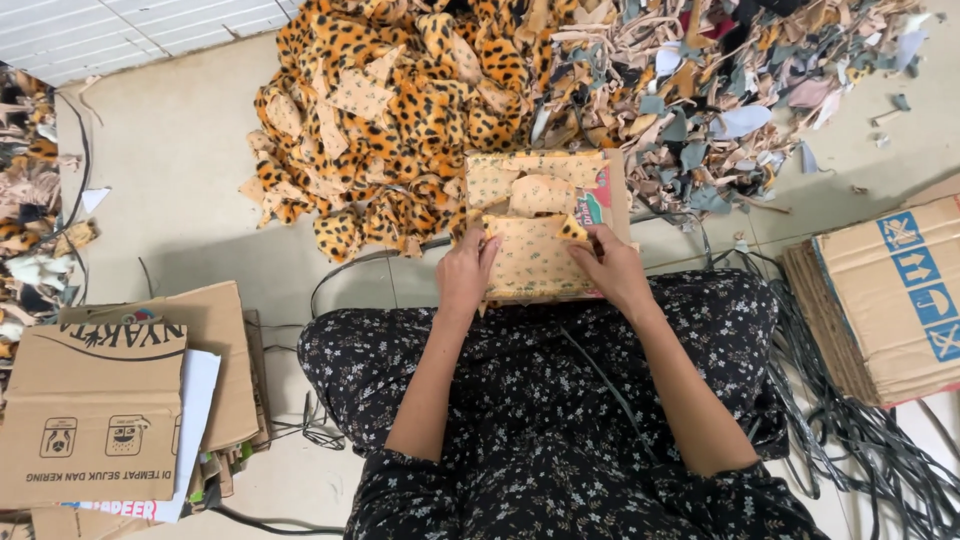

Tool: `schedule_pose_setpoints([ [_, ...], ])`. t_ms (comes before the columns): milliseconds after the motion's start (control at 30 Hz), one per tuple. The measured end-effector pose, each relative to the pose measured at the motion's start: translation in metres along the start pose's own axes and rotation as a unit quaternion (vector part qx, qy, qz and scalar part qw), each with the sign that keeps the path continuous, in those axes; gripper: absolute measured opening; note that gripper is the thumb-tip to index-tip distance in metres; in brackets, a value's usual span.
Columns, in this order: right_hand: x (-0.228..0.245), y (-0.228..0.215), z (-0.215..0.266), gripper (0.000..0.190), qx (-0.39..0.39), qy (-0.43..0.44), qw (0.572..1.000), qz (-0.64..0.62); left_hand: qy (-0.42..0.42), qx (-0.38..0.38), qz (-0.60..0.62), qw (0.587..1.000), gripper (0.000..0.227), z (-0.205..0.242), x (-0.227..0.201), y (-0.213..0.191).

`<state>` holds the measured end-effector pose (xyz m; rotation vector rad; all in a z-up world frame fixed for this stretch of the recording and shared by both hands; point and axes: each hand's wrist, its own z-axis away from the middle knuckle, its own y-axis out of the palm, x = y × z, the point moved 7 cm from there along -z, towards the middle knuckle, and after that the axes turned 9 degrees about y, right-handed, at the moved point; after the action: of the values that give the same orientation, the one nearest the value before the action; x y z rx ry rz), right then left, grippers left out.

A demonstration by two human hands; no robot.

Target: The person sorts through and separates small leopard-print fabric scraps from a large pile on the floor, placing them into a small cardboard box and occasionally using shears to trim them.

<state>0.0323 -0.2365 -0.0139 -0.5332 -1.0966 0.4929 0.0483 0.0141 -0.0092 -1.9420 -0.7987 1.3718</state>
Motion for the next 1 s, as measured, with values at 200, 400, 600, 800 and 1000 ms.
schedule_pose_setpoints([
  [200,-0.013,0.001,-0.028,0.036,-0.043,-0.039,0.998,-0.003,-0.014,-0.007,0.001,1.0,0.035,0.006,-0.007,-0.002],
  [400,0.071,-0.019,-0.062,0.029,-0.136,-0.163,0.974,0.075,-0.022,-0.01,-0.014,1.0,0.032,0.009,-0.01,0.002],
  [600,0.097,0.018,-0.103,0.013,-0.127,-0.208,0.93,0.275,-0.026,-0.014,-0.019,0.999,0.03,0.014,-0.001,0.009],
  [800,0.141,0.007,-0.082,0.009,0.001,-0.268,0.951,0.153,-0.027,-0.021,-0.025,0.999,0.03,0.013,-0.001,0.005],
  [1000,0.25,-0.021,-0.061,0.009,0.115,-0.263,0.957,0.044,0.046,-0.04,-0.03,0.998,0.027,0.004,-0.002,0.002],
])
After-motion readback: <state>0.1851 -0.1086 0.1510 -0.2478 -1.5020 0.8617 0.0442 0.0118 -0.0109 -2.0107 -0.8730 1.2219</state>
